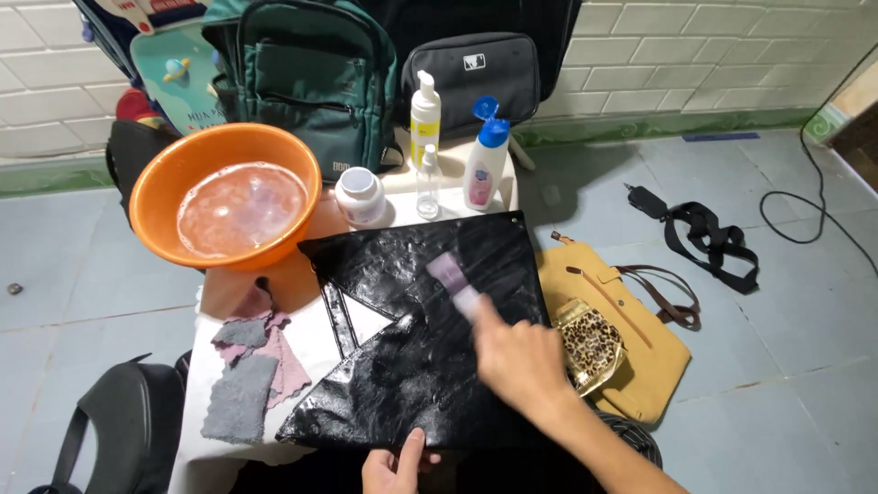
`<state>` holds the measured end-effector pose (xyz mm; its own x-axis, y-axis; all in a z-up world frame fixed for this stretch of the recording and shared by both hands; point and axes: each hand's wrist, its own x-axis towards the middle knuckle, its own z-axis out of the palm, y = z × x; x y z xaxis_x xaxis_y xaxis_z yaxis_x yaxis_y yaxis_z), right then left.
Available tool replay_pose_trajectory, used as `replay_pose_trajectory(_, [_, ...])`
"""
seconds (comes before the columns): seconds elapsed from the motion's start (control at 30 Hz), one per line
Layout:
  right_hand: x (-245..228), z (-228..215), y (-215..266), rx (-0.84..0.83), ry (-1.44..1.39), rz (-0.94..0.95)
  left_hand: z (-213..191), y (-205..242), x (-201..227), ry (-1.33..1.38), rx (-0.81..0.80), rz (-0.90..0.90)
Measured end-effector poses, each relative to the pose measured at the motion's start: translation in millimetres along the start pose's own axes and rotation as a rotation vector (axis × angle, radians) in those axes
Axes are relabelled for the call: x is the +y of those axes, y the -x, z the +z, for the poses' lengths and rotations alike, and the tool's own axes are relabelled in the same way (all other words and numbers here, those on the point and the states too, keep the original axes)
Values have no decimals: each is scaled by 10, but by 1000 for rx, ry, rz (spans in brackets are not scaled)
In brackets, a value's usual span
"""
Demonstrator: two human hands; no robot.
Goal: Cleaning and polishing a black leather bag using a toothbrush and cleaning cream.
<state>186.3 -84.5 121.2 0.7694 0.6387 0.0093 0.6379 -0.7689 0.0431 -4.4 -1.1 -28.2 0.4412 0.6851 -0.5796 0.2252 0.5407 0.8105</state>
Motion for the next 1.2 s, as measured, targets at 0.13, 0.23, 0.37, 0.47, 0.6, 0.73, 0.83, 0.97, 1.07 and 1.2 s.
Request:
replay_pose_trajectory(0.13, [-111,60,452,36,-26,-125,-43,-78,-100,-9,11,-46])
replay_pose_trajectory(0.23, [-49,-62,674,-18,-145,-96,-65,-100,-193,164,-61,-25])
replay_pose_trajectory(0.37, [-30,124,839,-34,-272,-126,-34,-56,-24,371,-71,-94])
replay_pose_trajectory(0.47, [15,157,809,-4,-245,-81,-107,81,180,452,-143,-154])
replay_pose_trajectory(0.6, [-347,311,1087,-37,-119,-174,-391,-180,-226,694,-282,-110])
replay_pose_trajectory(0.73, [-541,39,962,-166,-245,-132,-628,-165,146,643,-130,-54])
replay_pose_trajectory(0.83, [-734,197,987,39,2,70,-802,-87,580,578,-31,13])
replay_pose_trajectory(0.97, [-1014,38,1055,-123,-260,-71,-824,32,886,365,-32,42])
replay_pose_trajectory(1.07, [-1169,86,1106,-83,-209,-74,-854,55,919,356,-40,45])
replay_pose_trajectory(1.2, [-1243,151,1184,-124,-312,-173,-844,143,1089,349,-70,-5])
